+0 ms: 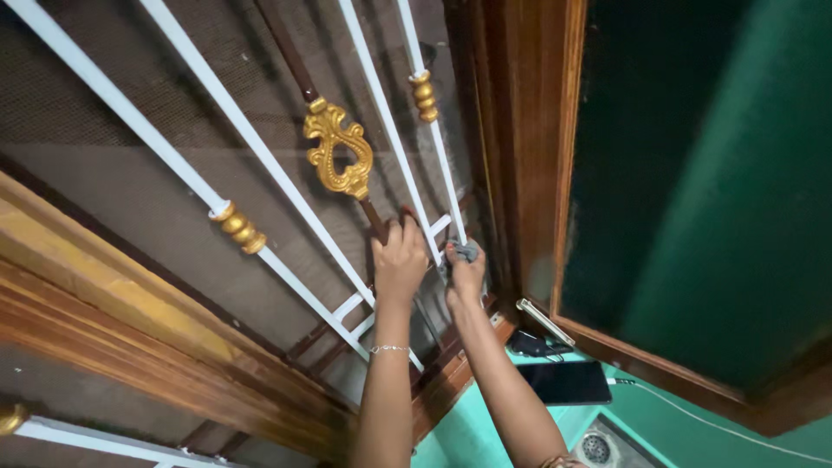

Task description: The person cleans a window with a metal security grille using a cloth. They repeatedly dip the cloth into a green bucket of water, wring it out, and wipe the grille bars and the wooden window frame. The person also wipes the glass pane and the wall area adjacent to the window.

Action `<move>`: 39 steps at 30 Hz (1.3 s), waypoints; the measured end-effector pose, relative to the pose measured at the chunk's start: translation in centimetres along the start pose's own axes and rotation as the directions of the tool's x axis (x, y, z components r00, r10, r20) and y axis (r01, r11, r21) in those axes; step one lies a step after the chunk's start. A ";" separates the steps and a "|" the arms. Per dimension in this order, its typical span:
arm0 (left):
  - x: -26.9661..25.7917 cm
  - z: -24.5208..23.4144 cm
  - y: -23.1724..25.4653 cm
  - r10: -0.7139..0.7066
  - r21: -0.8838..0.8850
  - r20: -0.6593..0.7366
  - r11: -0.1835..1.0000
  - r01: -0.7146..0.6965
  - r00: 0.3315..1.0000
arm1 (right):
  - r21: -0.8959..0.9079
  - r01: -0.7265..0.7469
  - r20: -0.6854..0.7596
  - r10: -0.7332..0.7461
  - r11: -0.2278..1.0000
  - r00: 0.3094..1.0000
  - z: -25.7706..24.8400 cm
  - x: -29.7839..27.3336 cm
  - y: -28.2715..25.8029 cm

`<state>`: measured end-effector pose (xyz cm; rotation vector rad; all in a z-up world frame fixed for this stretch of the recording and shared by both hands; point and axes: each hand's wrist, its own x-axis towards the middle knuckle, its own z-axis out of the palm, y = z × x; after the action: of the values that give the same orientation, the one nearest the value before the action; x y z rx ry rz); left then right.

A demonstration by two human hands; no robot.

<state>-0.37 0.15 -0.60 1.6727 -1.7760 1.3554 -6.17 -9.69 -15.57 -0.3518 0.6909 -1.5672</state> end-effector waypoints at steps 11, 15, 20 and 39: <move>0.5 -0.8 -0.1 0.015 -0.005 -0.025 1.000 -0.015 1.000 | -0.134 0.266 0.093 -0.255 0.955 0.962 -5.2 -3.4 -2.3; 0.3 -0.5 -0.1 0.011 0.002 -0.034 1.000 -0.011 0.999 | 0.310 -0.172 0.232 0.101 0.935 0.967 -7.6 -1.6 -2.8; 0.5 -0.6 -0.2 0.007 -0.013 -0.043 1.000 -0.008 0.999 | 0.417 -0.382 0.359 0.236 0.825 0.903 -7.7 -3.2 -6.8; -0.7 -3.3 0.2 0.042 0.011 0.103 0.999 -0.044 0.994 | -0.004 -0.288 0.353 0.271 0.958 0.896 -15.8 -8.4 -8.0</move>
<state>-1.52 3.22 0.34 1.7501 -1.8743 1.3230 -20.89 1.90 -21.32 -0.4612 0.4033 -1.2035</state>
